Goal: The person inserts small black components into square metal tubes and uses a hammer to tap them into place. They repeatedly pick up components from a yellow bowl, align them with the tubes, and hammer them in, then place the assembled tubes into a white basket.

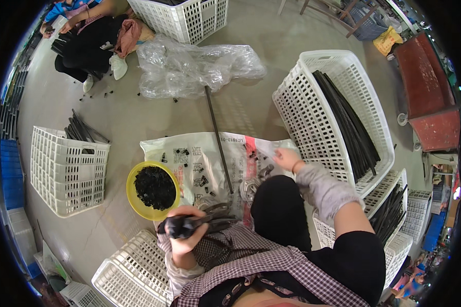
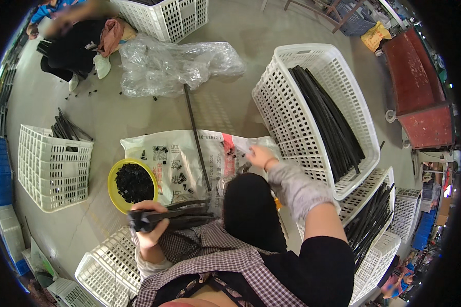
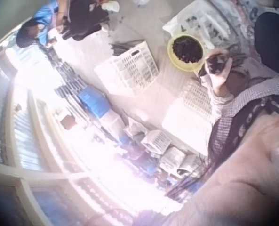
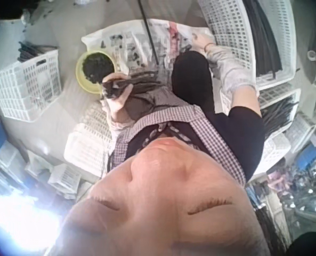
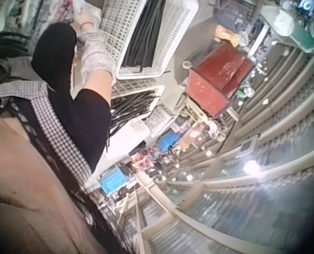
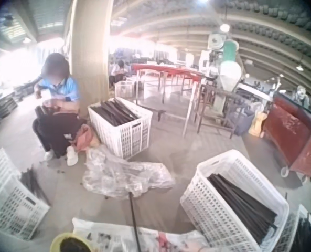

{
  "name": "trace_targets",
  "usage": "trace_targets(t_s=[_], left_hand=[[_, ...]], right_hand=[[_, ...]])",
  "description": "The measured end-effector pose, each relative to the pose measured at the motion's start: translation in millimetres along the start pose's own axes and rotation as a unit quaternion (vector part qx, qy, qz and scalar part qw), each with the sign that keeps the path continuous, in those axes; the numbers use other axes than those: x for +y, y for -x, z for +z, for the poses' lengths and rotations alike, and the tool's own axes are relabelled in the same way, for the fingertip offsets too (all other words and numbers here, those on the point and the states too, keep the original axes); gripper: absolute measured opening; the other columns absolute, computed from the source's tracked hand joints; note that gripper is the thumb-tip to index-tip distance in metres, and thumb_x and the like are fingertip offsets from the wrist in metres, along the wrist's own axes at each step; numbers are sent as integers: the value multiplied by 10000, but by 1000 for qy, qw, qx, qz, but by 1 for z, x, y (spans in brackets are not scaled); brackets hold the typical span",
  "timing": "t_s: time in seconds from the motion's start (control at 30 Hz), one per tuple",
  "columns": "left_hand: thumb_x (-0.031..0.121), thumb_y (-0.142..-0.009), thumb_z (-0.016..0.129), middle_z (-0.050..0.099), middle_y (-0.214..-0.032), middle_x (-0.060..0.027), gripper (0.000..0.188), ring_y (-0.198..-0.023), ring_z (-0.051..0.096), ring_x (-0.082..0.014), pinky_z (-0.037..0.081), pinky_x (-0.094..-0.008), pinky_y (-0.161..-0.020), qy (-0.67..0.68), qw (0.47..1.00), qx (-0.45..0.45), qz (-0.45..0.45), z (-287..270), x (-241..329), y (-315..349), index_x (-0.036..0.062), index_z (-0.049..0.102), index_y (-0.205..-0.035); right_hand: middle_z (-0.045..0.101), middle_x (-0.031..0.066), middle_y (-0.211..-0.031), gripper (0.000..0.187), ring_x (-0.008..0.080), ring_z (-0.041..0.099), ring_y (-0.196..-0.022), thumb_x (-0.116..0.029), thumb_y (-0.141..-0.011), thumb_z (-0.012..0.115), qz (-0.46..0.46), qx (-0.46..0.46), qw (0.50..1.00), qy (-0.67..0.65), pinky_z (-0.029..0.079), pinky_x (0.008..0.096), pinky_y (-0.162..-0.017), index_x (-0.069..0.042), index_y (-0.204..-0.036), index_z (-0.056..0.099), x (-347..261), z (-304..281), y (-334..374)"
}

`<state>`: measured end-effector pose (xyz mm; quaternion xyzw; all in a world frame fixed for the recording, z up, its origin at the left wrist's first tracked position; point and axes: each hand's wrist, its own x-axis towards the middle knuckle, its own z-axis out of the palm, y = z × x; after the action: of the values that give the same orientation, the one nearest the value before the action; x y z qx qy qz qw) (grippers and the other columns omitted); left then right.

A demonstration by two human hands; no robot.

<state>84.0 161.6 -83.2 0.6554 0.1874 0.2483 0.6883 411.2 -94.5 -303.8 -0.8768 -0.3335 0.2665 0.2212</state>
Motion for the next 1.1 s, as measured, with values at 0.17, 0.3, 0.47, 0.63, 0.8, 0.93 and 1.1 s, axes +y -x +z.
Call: trace_targets(t_s=[0.17, 0.3, 0.47, 0.63, 0.8, 0.93, 1.1], left_hand=[[47, -658, 755, 568, -902, -99, 552, -842, 554, -220, 461, -377, -807, 92, 992, 86, 4, -39, -30, 5, 73, 455, -1121], [-10, -599, 746, 597, -883, -122, 550, -805, 582, -248, 485, -382, -758, 134, 984, 107, 53, -43, -40, 2, 63, 469, -1068], [57, -665, 795, 572, -872, -106, 579, -729, 552, -217, 445, -349, -672, 82, 987, 112, 84, -56, -51, -2, 69, 408, -1096], [50, -671, 788, 568, -885, -114, 596, -737, 550, -216, 444, -350, -692, 80, 984, 143, 66, -62, -60, -4, 63, 404, -1127], [53, -670, 772, 561, -894, -114, 625, -787, 538, -208, 443, -350, -753, 85, 972, 216, 46, -44, -53, -11, 52, 408, -1178], [38, -648, 746, 564, -911, -99, 633, -828, 543, -204, 446, -360, -813, 49, 973, 226, -6, -40, -43, -1, 55, 425, -1193], [5, -665, 754, 579, -940, -84, 623, -892, 567, -217, 456, -384, -880, 52, 959, 271, -64, -23, -24, 6, 80, 454, -1206]], right_hand=[[677, 184, -920, 290, 373, 636, -892, -305, -827, 629, -54, -99, 993, 27, 501, 450, -772, -45, -953, 663, -72, 8, -126], [670, 205, -919, 321, 392, 634, -898, -331, -863, 627, -54, -109, 985, 119, 502, 463, -786, -17, -929, 644, -93, 99, -199], [650, 241, -1022, 439, 399, 617, -975, -366, -838, 665, 101, -85, 988, 84, 497, 453, -848, 34, -1006, 597, -81, 217, -221], [648, 259, -877, 170, 378, 663, -833, -58, -762, 551, 282, 21, 951, -127, 538, 443, -685, 12, -911, 590, -96, 223, -214], [590, 149, -654, 150, 246, 573, -539, -89, -827, 495, 357, 152, 793, -470, 436, 352, -429, -66, -922, 609, -86, 230, -196], [588, 66, -653, 220, 202, 568, -603, -252, -859, 608, 202, 189, 876, -396, 433, 324, -533, -33, -869, 622, -107, 232, -157], [525, -36, -636, 238, 72, 469, -602, -236, -843, 670, 90, 178, 835, -512, 377, 275, -532, -11, -783, 620, -213, 142, -78]])
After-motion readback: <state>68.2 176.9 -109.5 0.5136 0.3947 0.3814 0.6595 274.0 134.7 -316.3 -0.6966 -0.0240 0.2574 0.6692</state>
